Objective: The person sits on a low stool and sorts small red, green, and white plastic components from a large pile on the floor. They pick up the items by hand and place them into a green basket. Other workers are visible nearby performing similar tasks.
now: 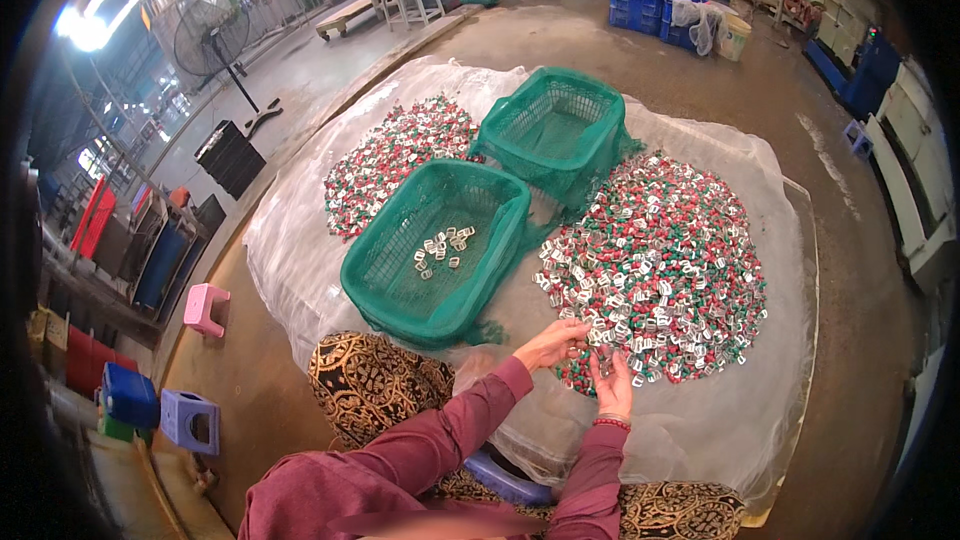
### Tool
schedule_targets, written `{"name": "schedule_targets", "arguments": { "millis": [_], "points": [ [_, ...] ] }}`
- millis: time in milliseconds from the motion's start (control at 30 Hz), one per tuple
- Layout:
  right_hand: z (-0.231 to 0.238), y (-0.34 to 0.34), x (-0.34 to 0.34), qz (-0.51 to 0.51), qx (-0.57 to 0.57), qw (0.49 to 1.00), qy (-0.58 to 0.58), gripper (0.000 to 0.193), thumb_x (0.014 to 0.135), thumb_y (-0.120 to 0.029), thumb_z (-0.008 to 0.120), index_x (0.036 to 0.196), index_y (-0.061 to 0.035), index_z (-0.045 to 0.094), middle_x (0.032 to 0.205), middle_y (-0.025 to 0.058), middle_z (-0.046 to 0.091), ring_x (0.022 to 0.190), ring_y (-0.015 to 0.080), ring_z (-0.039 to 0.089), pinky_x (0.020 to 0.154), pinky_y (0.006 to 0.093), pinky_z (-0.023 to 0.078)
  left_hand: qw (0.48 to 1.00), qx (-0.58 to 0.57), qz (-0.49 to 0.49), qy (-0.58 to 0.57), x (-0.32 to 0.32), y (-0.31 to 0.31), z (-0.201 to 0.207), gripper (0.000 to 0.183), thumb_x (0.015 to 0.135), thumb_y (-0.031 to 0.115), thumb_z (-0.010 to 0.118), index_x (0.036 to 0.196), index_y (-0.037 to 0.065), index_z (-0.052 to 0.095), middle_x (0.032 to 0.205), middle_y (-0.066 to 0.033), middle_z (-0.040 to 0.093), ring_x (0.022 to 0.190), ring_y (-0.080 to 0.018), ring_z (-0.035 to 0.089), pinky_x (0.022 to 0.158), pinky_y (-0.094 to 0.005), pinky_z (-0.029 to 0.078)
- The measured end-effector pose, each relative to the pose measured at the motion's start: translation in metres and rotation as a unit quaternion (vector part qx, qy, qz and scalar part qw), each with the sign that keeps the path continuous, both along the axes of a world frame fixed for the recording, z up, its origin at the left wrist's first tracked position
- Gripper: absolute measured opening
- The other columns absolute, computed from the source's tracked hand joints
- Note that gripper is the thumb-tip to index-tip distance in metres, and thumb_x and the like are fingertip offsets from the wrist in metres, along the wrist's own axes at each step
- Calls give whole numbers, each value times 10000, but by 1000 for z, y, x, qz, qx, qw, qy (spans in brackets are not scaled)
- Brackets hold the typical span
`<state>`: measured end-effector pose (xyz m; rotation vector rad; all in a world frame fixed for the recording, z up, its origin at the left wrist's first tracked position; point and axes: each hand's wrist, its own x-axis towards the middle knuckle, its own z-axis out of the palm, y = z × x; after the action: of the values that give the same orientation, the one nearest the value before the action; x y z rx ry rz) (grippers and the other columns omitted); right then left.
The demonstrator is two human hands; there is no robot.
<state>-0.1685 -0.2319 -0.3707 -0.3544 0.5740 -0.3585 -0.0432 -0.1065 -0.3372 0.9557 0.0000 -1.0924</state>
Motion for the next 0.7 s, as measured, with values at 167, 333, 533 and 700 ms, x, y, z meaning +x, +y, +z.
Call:
{"name": "schedule_targets", "arguments": {
  "millis": [167, 333, 533, 700],
  "points": [
    [-2, -3, 6, 56, -47, 997, -16, 143, 894, -119, 521, 1020, -74, 470, 1017, 107, 580, 956, 261, 578, 851, 471, 495, 910, 180, -57, -370, -16, -9, 14, 395, 810, 353, 641, 961, 51, 436, 698, -64, 620, 603, -168, 576, 535, -297, 435],
    [15, 12, 16, 45, -101, 994, 19, 143, 898, -116, 514, 1020, -76, 451, 938, 61, 551, 913, 202, 576, 802, 442, 520, 822, 252, -26, -509, -16, -8, 8, 325, 799, 298, 635, 927, 31, 501, 785, -162, 612, 756, -340, 609, 682, -408, 475],
    [1, 7, 23, 6, -147, 988, 39, 112, 913, -68, 420, 1021, -45, 438, 1017, 85, 517, 939, 249, 565, 781, 434, 529, 739, 229, 23, -633, -4, -13, -26, 266, 808, 308, 596, 895, 58, 624, 816, -179, 610, 783, -345, 586, 689, -428, 457],
    [43, 9, 18, 33, -185, 980, 61, 189, 899, -75, 444, 1082, -26, 453, 993, 103, 569, 841, 192, 601, 718, 358, 554, 755, 197, -9, -625, -1, -15, 8, 284, 751, 193, 655, 994, 44, 646, 864, -163, 636, 766, -281, 625, 694, -356, 481]
  ]
}}
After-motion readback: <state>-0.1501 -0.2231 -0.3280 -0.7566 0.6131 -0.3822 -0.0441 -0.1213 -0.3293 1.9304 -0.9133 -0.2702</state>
